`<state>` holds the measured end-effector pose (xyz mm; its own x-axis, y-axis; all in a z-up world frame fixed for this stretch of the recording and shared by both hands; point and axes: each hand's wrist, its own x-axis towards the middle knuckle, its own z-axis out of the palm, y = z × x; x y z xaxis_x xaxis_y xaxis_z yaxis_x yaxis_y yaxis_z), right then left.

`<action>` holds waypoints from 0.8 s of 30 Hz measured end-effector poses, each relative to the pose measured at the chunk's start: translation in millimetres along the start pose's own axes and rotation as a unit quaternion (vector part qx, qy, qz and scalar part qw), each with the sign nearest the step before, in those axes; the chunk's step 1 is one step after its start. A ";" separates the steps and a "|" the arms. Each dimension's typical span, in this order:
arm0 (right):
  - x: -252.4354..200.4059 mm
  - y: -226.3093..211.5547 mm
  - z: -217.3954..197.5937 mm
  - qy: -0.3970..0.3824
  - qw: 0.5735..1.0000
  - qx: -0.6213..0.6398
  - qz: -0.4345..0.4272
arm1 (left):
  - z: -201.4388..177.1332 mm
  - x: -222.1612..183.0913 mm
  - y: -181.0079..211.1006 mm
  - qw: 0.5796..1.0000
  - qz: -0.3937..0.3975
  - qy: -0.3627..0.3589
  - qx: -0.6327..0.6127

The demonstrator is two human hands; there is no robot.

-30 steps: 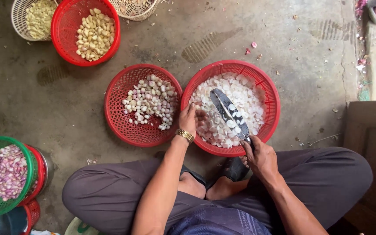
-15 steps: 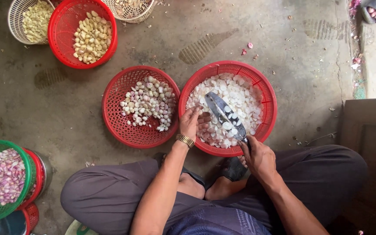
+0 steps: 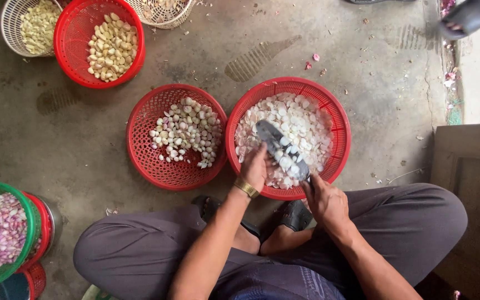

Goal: A person sitting on the floor uses a large metal blade to chop or crush white vegetable pieces in a red basket.

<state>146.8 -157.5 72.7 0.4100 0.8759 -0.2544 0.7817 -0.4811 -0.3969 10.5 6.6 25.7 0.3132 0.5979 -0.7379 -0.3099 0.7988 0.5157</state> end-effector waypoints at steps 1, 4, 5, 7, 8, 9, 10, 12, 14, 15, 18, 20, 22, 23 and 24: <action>-4.4 3.4 5.4 0.000 1.000 0.000 0.000 | -0.4 -8.6 11.0 1.000 0.000 0.000 0.000; -6.8 7.8 13.2 -0.019 1.000 -0.008 -0.014 | -4.2 -23.0 23.6 0.911 0.175 -0.013 0.374; -3.4 6.1 10.5 -0.011 1.000 -0.011 -0.002 | -5.9 -19.5 12.7 0.971 0.091 -0.007 0.222; 1.3 4.6 5.0 -0.002 1.000 -0.014 0.012 | 1.0 -20.9 11.4 0.998 0.002 -0.003 0.065; 2.4 4.2 2.5 -0.003 1.000 -0.004 0.014 | 9.2 -25.8 21.5 0.998 -0.022 -0.020 0.061; 3.6 4.0 -0.1 -0.005 1.000 0.007 0.014 | 17.1 -30.8 31.3 0.997 -0.045 -0.036 0.056; -2.9 5.5 3.5 -0.004 1.000 0.006 0.014 | 4.0 -16.9 25.9 0.997 -0.045 -0.037 0.056; -13.3 7.4 11.5 -0.010 1.000 0.004 -0.011 | -23.6 11.4 16.8 1.000 -0.012 -0.007 0.021; -10.3 7.6 9.5 -0.005 1.000 0.005 -0.016 | -26.3 9.8 12.8 0.999 -0.005 -0.013 0.033; -8.7 8.1 8.5 0.004 1.000 0.005 -0.016 | -25.4 11.1 11.0 0.998 -0.001 -0.026 0.049; -8.5 5.3 5.1 -0.011 1.000 0.010 -0.002 | 6.2 -26.9 30.1 0.997 -0.029 0.013 0.077; -5.2 11.5 12.4 -0.012 1.000 0.005 0.009 | 0.9 -14.1 7.5 0.995 -0.049 0.007 0.082; -2.0 11.2 11.8 -0.012 1.000 0.001 0.021 | -2.8 -6.2 -4.9 0.994 -0.069 0.001 0.089; -0.2 8.3 7.4 -0.017 0.999 0.001 0.033 | -2.9 -4.0 -6.1 0.996 -0.071 -0.011 0.062; 1.5 5.6 2.9 -0.022 0.999 0.000 0.044 | -2.9 -2.0 -7.4 0.997 -0.072 -0.023 0.035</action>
<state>150.4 -159.0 67.5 0.4558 0.8277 -0.3273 0.7436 -0.5563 -0.3711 9.5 -0.8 22.0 0.3908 0.4776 -0.7869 -0.1950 0.8784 0.4363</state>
